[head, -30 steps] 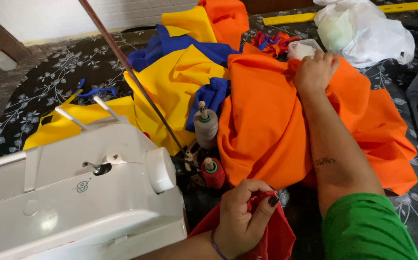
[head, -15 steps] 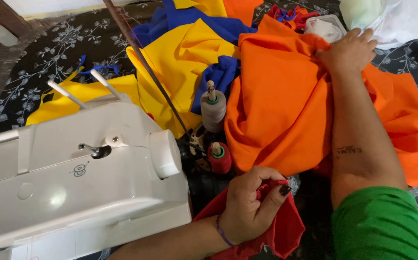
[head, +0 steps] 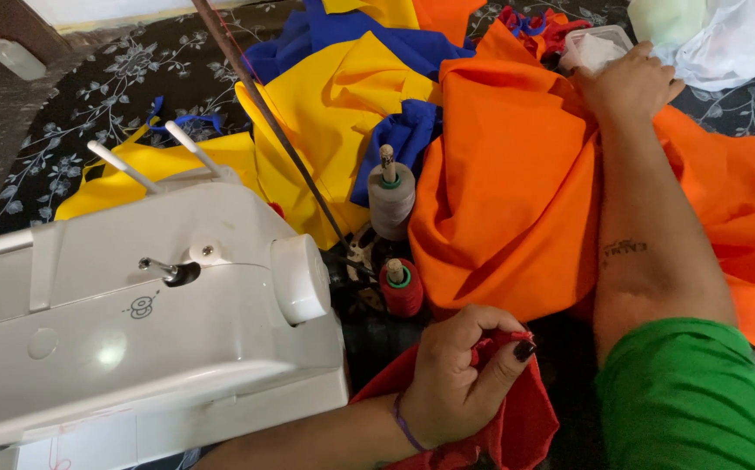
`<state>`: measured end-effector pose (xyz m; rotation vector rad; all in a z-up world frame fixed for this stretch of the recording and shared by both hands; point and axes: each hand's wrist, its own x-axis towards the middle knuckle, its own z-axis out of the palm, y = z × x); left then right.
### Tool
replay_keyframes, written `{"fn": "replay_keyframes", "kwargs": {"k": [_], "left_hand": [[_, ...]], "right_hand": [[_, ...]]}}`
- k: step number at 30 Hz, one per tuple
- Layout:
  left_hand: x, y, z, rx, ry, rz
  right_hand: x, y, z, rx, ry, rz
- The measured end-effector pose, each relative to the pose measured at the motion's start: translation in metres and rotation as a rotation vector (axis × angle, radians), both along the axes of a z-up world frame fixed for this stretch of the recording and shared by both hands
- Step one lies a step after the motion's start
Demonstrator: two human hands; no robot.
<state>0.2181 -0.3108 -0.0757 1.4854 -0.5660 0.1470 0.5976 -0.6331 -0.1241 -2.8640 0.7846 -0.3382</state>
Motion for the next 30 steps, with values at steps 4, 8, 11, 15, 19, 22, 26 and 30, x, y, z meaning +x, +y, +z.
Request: {"fn": "replay_keyframes", "kwargs": {"k": [4,8,11,15,19,22,26,30], "left_hand": [[0.001,0.001,0.004,0.023,0.017,-0.003],[0.001,0.000,0.002,0.023,0.021,-0.003],[0.003,0.000,0.002,0.030,0.025,-0.020],[0.002,0.000,0.003,0.058,0.027,-0.057],[-0.001,0.009,0.016,0.095,0.011,-0.075],[-0.012,0.023,0.024,0.156,0.079,-0.154],[-0.038,0.057,0.016,0.475,-0.201,-0.209],[-0.058,0.094,-0.015,0.858,-0.164,-0.185]], "right_hand": [[0.008,0.002,-0.002,-0.029,-0.003,-0.026],[0.005,0.001,-0.005,-0.117,-0.268,0.043],[-0.013,0.010,0.023,-0.132,-0.475,0.196],[-0.041,0.022,0.077,-0.175,-0.868,0.620],[-0.112,0.044,0.134,-0.189,-0.715,0.889],[-0.194,0.067,0.163,-0.165,-0.470,1.159],[-0.294,0.074,0.152,0.059,-0.098,1.281],[-0.371,0.072,0.107,0.116,0.080,1.377]]}}
